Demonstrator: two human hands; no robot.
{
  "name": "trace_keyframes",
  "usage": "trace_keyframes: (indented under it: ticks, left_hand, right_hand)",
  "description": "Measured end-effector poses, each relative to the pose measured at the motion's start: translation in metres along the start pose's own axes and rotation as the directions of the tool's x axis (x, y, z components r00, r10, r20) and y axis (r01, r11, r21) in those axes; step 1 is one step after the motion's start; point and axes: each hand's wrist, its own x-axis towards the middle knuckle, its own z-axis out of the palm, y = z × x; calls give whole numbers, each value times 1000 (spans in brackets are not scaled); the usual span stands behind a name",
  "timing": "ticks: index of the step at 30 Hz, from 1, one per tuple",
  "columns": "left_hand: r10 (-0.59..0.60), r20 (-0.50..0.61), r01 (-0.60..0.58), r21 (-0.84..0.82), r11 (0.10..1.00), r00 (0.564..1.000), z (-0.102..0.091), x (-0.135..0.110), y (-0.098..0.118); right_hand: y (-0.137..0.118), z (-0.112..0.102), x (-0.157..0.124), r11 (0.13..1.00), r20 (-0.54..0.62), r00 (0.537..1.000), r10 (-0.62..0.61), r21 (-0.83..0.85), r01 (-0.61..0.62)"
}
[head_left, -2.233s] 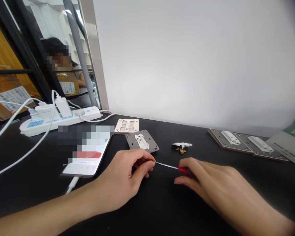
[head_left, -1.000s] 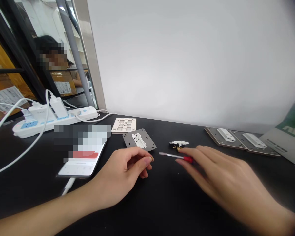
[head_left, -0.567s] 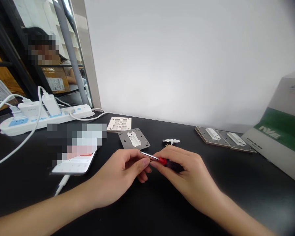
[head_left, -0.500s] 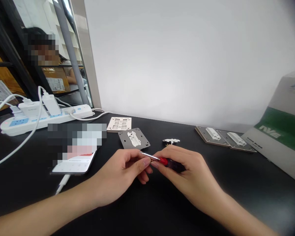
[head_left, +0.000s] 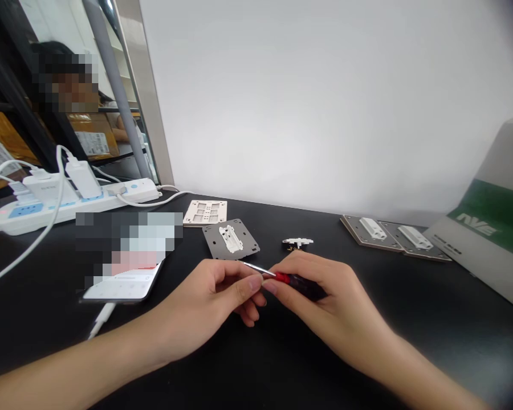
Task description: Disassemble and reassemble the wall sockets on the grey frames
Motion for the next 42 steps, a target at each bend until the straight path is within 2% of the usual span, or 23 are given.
trace_keyframes:
  ticks: [4, 18, 25, 29, 32, 37, 42]
  left_hand:
    - [-14, 17, 14, -19, 1000, 1000, 0, 1, 0]
    - [-19, 22, 21, -59, 998, 1000, 0, 1, 0]
    - [3, -2, -3, -14, 1000, 1000, -1, 1, -1]
    - [8, -7, -8, -9, 1000, 1000, 0, 1, 0]
    - [-6, -13, 5, -29, 1000, 1000, 1, 2, 0]
    - [-17, -19, 16, -47, 999, 1000, 0, 2, -2]
    - [-10, -20, 9, -60, 998, 1000, 0, 3, -3]
  right_hand:
    - [2, -1, -1, 996, 6, 996, -84, -23, 84]
    - [4, 2, -1, 990, 9, 990, -140, -12, 141]
    - [-1, 2, 3, 988, 46, 994, 95, 114, -100]
    - [-2, 4, 4, 984, 26, 988, 152, 94, -154]
    - [0, 5, 4, 992, -17, 992, 127, 28, -127]
    - [4, 4, 2, 1000, -35, 999, 3, -30, -4]
    - [3, 6, 0, 997, -42, 999, -26, -72, 23]
